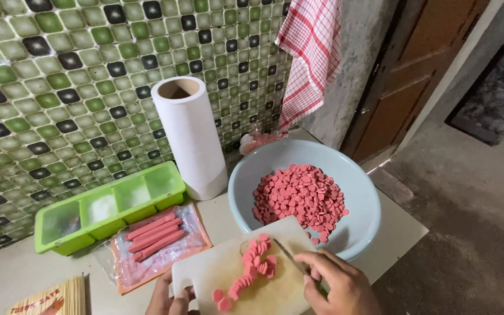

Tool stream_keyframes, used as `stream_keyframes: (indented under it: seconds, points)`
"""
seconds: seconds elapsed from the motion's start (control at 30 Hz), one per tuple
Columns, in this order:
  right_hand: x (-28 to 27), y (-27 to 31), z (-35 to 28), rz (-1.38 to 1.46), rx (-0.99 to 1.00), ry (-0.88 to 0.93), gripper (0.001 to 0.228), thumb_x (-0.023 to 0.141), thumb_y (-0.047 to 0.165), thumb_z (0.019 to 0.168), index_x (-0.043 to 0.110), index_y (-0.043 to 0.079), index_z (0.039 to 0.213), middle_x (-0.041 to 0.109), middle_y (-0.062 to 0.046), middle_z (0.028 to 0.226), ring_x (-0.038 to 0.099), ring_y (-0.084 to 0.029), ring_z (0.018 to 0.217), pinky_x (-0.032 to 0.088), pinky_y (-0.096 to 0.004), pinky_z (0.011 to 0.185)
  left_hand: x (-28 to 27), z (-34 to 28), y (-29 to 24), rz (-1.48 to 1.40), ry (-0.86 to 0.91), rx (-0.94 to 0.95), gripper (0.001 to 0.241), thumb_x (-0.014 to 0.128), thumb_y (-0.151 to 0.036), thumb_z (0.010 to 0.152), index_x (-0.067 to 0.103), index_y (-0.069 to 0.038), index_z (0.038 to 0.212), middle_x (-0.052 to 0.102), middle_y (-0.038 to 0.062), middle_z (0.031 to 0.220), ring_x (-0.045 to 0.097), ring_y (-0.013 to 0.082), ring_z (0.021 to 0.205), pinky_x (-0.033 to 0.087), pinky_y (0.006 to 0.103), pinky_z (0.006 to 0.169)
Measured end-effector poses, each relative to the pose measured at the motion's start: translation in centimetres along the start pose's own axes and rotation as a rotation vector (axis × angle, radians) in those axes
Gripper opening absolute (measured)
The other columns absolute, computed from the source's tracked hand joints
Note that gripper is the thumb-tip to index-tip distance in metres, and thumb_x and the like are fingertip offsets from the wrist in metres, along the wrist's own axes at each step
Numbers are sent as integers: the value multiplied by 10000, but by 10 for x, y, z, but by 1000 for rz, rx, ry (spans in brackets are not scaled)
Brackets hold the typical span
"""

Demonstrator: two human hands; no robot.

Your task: Slicing a pink sausage into small pieces on a cutting board using a knife.

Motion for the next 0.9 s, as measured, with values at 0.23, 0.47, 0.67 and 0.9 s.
stream_keyframes:
  seconds: [0.23, 0.47, 0.67, 0.9]
  points:
    - [-10, -21, 17, 36, 95, 272, 312, 695, 169, 837, 765, 299, 1112, 606, 60, 755, 586, -123, 671, 476, -265, 626, 51, -35, -47, -8, 18, -10, 429, 471, -85, 946, 637, -85, 1342, 810, 340, 1017, 705, 515, 596, 492, 450, 530]
    - [-9, -15, 35, 33, 104, 329, 330, 685, 139, 839, 766, 264, 1134, 602, 55, 774, 586, -124, 707, 444, -277, 644, 65, -37, -49, -85, 59, -32, 443, 435, -62, 963, 612, -63, 1369, 768, 345, 1014, 677, 523, 591, 471, 458, 536]
    - [-2, -20, 47, 17, 39, 206, 379, 692, 130, 814, 755, 245, 1170, 601, 46, 786, 621, -144, 768, 489, -312, 699, 70, -41, -52, -98, 72, -57, 455, 408, -59, 988, 565, -41, 1415, 770, 399, 1054, 716, 531, 760, 576, 543, 663]
    - [0, -31, 53, 11, 62, 180, 376, 674, 121, 820, 747, 229, 1173, 609, 52, 791, 610, -139, 771, 484, -310, 696, 73, -47, -54, -79, 74, -93, 447, 426, -92, 977, 570, -50, 1398, 763, 395, 1051, 708, 552, 717, 563, 537, 634]
Point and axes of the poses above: each hand's wrist, its own z-axis towards the middle knuckle, its own x-axis out of the palm, y = z × x, the point moved 9 cm from there along z, towards the middle knuckle
